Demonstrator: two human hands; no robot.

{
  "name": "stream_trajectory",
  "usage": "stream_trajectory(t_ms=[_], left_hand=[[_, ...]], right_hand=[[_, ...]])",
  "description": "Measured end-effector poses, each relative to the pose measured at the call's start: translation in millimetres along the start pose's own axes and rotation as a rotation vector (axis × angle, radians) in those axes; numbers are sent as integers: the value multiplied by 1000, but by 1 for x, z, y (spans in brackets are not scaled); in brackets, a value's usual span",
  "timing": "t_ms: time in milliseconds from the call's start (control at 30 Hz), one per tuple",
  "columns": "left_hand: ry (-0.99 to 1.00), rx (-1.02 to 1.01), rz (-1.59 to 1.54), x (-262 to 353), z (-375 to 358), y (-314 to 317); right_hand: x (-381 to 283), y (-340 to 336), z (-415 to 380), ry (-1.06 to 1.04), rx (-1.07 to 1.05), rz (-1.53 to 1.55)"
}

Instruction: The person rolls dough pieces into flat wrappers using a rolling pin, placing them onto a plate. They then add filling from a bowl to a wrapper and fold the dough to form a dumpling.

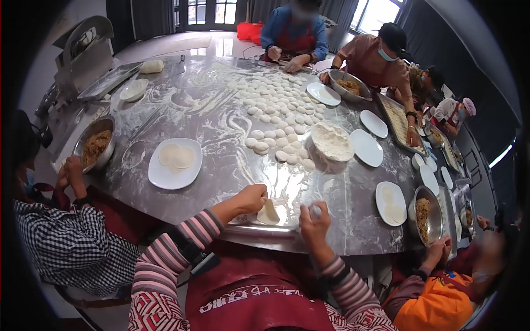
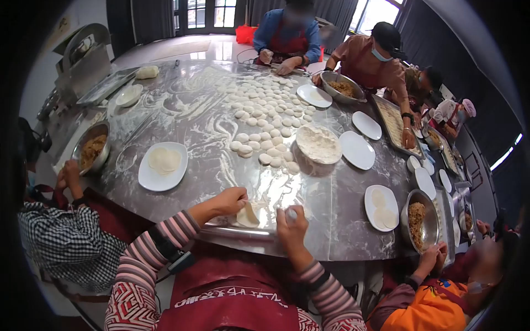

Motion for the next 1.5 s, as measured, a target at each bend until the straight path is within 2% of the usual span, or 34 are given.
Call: stream_trajectory(t_ms=[67, 133, 200, 233, 300, 433, 467, 533, 567, 600, 633, 700, 733, 767, 833, 867, 933, 967, 1000, 1067, 1133, 1167, 1333, 1400, 1500], left_hand=[[19, -44, 2, -3, -8, -3], [43, -106, 15, 2, -14, -2], [11, 9, 75, 12, -14, -5], [8, 2, 86, 13, -12, -4], [-71, 37, 106, 8, -4, -5], [-20, 28, 246, 11, -11, 8], [-42, 32, 210, 11, -15, 5], [-73, 50, 176, 5, -24, -7], [10, 72, 7, -3, -29, -17], [99, 88, -160, -9, -36, -27], [96, 143, -236, -9, -53, -51], [-41, 253, -331, -22, -81, -103], [29, 264, -393, -41, -93, -126], [-72, 281, -65, -85, -98, -157], [-532, 607, 369, -49, -119, -171], [-516, 599, 383, -55, -102, -168], [-274, 578, 441, -79, -57, -153], [-156, 477, 523, -63, -29, -136], [-103, 337, 514, -33, -3, -119], [128, 187, 458, 13, 47, -78], [280, 159, 573, 34, 96, -43], [327, 154, 617, 46, 113, -32], [313, 107, 839, 63, 151, 9], [402, 97, 829, 55, 144, 13], [523, 49, 758, 47, 104, 16]], right_hand=[[4, 3, -2, 15, 6, 59], [-16, 9, 30, -68, 47, -69], [-10, 28, 68, -104, 20, -83], [-10, 38, 82, -115, 32, -123], [-16, 39, 84, -95, 37, -90], [-14, 8, 32, -147, 22, -107], [-16, 0, 18, -353, 34, -375], [-8, -4, -10, 76, -5, 159], [-6, -3, -15, -30, -45, 131], [-5, -3, -17, -23, -51, 130], [-5, -4, -17, -12, -51, 125], [2, -3, -14, -68, -47, 73], [3, -5, -14, -120, -46, 14], [0, -9, -14, -113, -17, 3], [-13, -7, -12, -104, -73, 56], [-12, -8, -15, 30, -61, 106], [-18, -8, -14, -10, -46, 85], [-23, -10, -12, -56, -51, 58], [-32, -12, -10, -113, -40, 20], [-36, -14, -7, -145, -33, -10], [-36, -13, -7, -172, -44, -49], [-34, -13, -8, -168, -44, -72], [-27, -13, -10, -192, -40, 10], [-31, -13, -12, -118, -87, 92], [-33, -14, -12, -150, -73, 56]])
Point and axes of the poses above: each hand's wrist, its own z-axis towards the middle knuckle, its own y-axis out of the palm, x = y × z, the point moved 2 cm from there along z, towards the middle knuckle, and after that the axes turned 14 degrees about -x, right-handed, at the moved point
